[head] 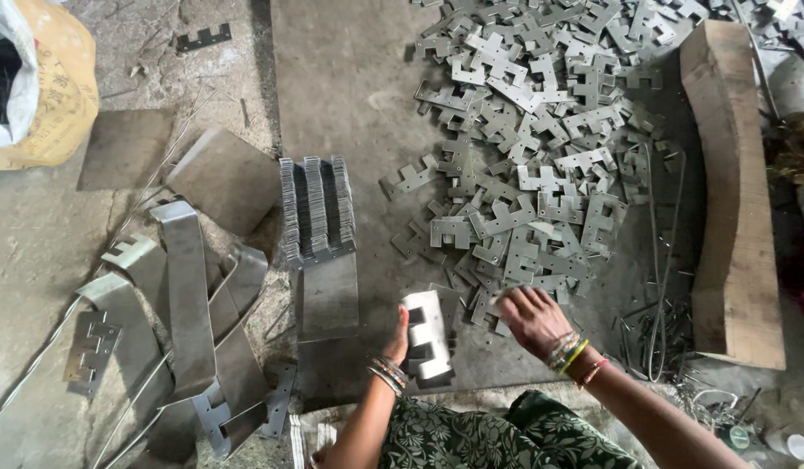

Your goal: The person sits on the floor and repeatedly picks up small metal brackets from a large pile, aligns them, and stacks them into neat columns. The person occasionally uses a metal rod to sweep and organize the remaining pieces.

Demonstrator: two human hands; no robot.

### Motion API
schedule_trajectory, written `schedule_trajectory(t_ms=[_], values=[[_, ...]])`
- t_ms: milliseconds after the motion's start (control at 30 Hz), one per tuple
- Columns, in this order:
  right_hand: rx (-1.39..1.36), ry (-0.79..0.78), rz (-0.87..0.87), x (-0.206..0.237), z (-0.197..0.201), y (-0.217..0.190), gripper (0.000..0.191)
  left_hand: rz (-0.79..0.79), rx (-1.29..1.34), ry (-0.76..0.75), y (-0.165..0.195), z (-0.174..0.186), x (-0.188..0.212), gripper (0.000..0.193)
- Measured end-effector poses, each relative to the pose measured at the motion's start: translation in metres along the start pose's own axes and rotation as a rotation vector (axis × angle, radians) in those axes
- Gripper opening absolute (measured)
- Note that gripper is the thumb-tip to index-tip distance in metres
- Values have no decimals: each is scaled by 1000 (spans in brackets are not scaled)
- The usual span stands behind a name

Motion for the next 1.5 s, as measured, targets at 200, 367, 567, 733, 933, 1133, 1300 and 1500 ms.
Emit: schedule_trajectory(t_ms=[200,367,567,733,933,1133,1300,1500], values=[[-193,-361,-522,15,-46,20,60,105,48,-188,-12,-9,-9,105],[-339,-237,-765,10,-11,34,34,27,-110,-81,-6,-11,-12,104],[-920,-345,-809,-36,7,55,71,179,25,60,-13,-10,-8,91],[-117,-257,-516,-91,-11,103,36,183,222,-246,-13,-10,-18,103],[237,-33,-82,-123,-32,113,36,88,170,-112,-10,8,-26,95],[104,177,114,-82,8,65,36,-9,107,69,5,13,-44,90],[27,-248,-641,-39,7,134,41,99,68,-97,5,-9,-64,92],[-189,-290,-1440,40,-13,254,62,4,-270,87,0,-14,-69,61]])
Point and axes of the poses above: each hand's wrist, its own x-axis away from the middle knuckle, its own z-axis out of the back of the hand, y = z × x, the point moved 4 cm from there along -x, towards the middle knuckle, and after that the axes turned 6 degrees about z, right-handed, at the moved point
